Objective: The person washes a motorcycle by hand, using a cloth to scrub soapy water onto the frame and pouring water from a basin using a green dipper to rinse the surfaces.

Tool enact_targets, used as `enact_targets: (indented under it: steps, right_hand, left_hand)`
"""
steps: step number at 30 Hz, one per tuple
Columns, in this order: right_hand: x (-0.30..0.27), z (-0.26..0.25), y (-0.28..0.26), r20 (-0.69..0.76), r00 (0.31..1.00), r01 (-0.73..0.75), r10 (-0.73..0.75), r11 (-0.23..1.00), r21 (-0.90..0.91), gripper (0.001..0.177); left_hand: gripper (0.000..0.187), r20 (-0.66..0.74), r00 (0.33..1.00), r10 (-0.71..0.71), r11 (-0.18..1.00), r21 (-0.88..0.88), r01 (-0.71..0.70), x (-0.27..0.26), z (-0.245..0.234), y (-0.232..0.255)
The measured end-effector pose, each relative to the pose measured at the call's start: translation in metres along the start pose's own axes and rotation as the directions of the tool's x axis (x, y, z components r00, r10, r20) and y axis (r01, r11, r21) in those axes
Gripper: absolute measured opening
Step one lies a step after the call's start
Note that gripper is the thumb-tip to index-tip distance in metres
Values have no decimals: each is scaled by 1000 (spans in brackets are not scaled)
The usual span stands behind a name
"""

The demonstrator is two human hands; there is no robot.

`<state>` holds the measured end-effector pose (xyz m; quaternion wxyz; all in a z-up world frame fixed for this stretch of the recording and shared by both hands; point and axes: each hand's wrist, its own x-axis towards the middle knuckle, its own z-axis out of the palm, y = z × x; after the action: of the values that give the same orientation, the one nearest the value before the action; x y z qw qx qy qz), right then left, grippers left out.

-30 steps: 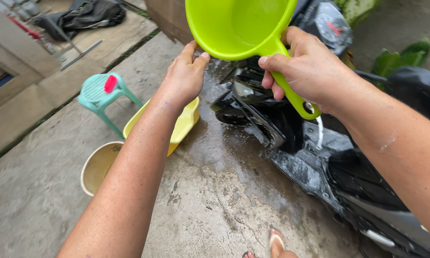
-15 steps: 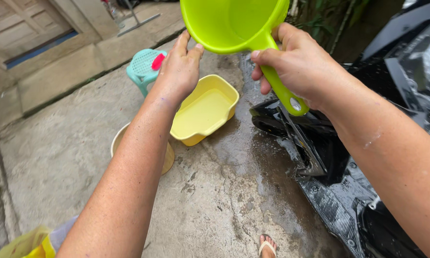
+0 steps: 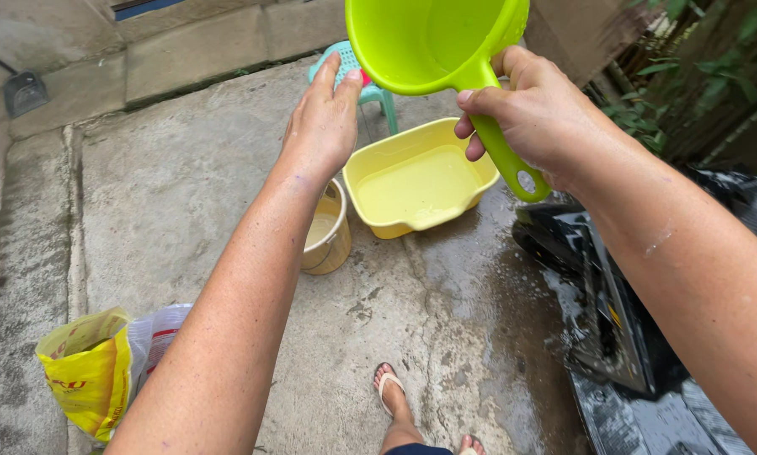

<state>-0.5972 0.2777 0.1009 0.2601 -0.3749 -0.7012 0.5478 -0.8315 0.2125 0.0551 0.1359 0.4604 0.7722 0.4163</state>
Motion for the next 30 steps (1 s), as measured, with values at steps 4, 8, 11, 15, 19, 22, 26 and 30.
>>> enact_targets:
  steps: [4, 8, 11, 15, 19, 22, 26, 30]
  right_hand:
    - [38, 22, 0, 21, 999, -47, 47, 999, 13, 31]
    - [78, 44, 0, 29, 997, -66, 66, 998, 16, 31]
    - [106, 59, 0, 51, 997, -62, 62, 998, -9, 30]
    - [135, 74, 4, 6, 994, -113, 113, 994, -8, 31]
    - [158, 81, 10, -21, 989, -146, 146, 989, -34, 32]
    - [173, 87, 15, -35, 983, -184, 182, 978, -97, 33]
    - [192, 103, 29, -25, 975, -223, 222, 961, -162, 39]
    - [216, 123, 44, 31, 970, -222, 240, 934, -279, 40]
  left_hand:
    - [67, 19, 998, -66, 997, 36, 66, 18, -10, -24]
    - [66, 22, 998, -65, 995, 83, 63, 43, -17, -44]
    - [66, 33, 997, -65, 991, 123, 60, 62, -23, -55]
    - [66, 102, 979, -174, 972, 179, 154, 82, -28, -65]
    - [67, 129, 974, -189, 971, 176, 165, 100, -28, -78]
    - [67, 149, 961, -235, 959, 198, 203, 109, -27, -92]
    - [66, 122, 953, -278, 946, 205, 250, 116, -25, -115]
    - [66, 71, 936, -345, 918, 233, 321, 116, -23, -140]
